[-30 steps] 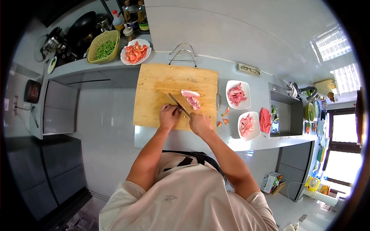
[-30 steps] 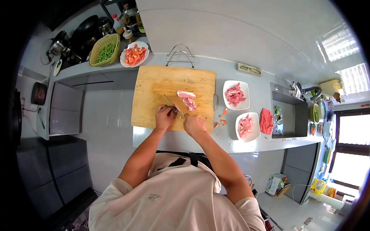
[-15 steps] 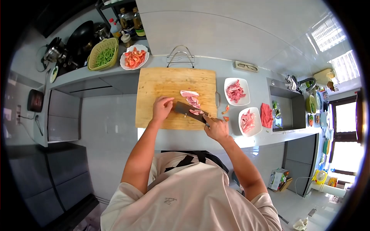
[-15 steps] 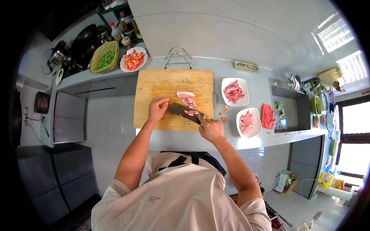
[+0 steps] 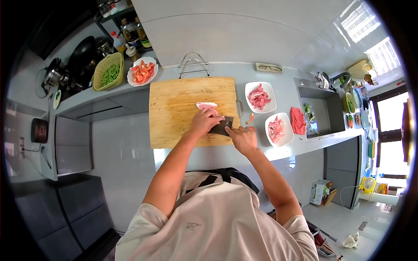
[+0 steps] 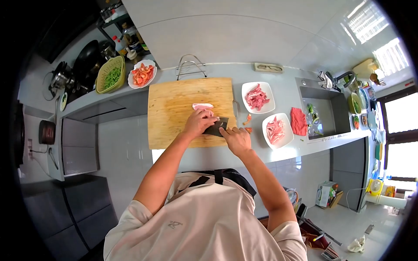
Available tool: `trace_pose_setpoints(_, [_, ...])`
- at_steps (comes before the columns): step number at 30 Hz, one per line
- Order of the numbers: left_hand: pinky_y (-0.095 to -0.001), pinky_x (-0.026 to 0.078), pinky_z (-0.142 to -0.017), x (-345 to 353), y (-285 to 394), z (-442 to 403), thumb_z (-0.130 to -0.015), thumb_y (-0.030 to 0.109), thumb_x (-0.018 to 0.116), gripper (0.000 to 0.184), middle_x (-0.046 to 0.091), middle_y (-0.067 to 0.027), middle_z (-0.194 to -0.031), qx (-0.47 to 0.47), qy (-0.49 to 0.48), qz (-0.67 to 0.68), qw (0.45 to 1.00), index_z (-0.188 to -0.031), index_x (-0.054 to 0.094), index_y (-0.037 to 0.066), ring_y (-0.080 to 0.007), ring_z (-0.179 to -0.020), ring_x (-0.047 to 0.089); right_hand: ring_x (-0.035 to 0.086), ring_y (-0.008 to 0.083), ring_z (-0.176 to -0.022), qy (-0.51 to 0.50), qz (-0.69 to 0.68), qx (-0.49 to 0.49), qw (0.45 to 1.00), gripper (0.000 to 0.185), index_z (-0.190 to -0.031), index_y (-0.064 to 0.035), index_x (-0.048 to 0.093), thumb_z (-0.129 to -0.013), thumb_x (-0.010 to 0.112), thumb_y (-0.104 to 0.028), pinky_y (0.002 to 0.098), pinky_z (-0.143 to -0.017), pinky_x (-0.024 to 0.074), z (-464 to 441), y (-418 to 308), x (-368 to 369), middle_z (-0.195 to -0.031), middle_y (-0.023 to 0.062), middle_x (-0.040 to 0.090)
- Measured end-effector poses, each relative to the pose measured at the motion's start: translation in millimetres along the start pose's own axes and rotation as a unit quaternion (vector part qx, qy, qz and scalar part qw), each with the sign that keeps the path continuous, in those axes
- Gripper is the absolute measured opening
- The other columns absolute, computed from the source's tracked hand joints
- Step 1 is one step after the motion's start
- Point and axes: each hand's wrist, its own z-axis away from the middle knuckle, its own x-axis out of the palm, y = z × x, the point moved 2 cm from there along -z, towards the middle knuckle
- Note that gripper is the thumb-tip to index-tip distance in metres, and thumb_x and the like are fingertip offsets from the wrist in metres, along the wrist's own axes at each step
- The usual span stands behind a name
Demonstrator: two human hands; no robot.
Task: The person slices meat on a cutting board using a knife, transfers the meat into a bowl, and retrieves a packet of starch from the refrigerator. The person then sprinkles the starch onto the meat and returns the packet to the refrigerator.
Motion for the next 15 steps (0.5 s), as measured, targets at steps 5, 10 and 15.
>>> trace_pose_setpoints(5, [-0.0377,0.054,-0.091,-8.5,-7.4,-0.7,-0.085,0.017,0.08,0.022,0.068,0.0044,-0.101,-0.036,0.012,-0.013,0.999,-0.106,0.082,0.025,-0.0222,-0.112,0.062,0.07,0.0197,-0.086,-0.003,-0.014,-0.014,1.0,0.041,-0.123,-0.0218,0.075,-0.085,0.065,-0.011,0.0379,-0.079,0.0543,17.5,5.0,-12.4,-0.088,-0.0024,0.073])
trace_pose_setpoints(10, [-0.0387,0.054,-0.088,-6.0,-38.5,23.5,-0.091,0.02,0.077,0.014,0.069,-0.0002,-0.104,-0.189,0.001,-0.009,0.982,-0.105,0.081,0.019,-0.0246,-0.106,0.063,0.071,0.0198,-0.089,0.036,-0.066,0.051,0.996,0.045,-0.123,-0.0236,0.077,-0.081,0.069,-0.009,0.0374,-0.081,0.0547,47.6,17.7,-13.8,-0.091,-0.0019,0.075])
trace_pose_setpoints(15, [-0.0443,0.056,-0.086,-20.1,-39.6,59.1,-0.092,0.026,0.074,0.036,0.069,-0.0113,-0.113,-0.29,0.04,-0.068,0.954,-0.123,0.073,0.008,-0.0323,-0.106,0.067,0.068,0.0169,-0.069,-0.013,-0.306,0.324,0.895,0.037,-0.123,-0.0164,0.077,-0.087,0.075,-0.014,0.0355,-0.067,0.0545,75.1,24.3,10.5,-0.074,0.0043,0.067])
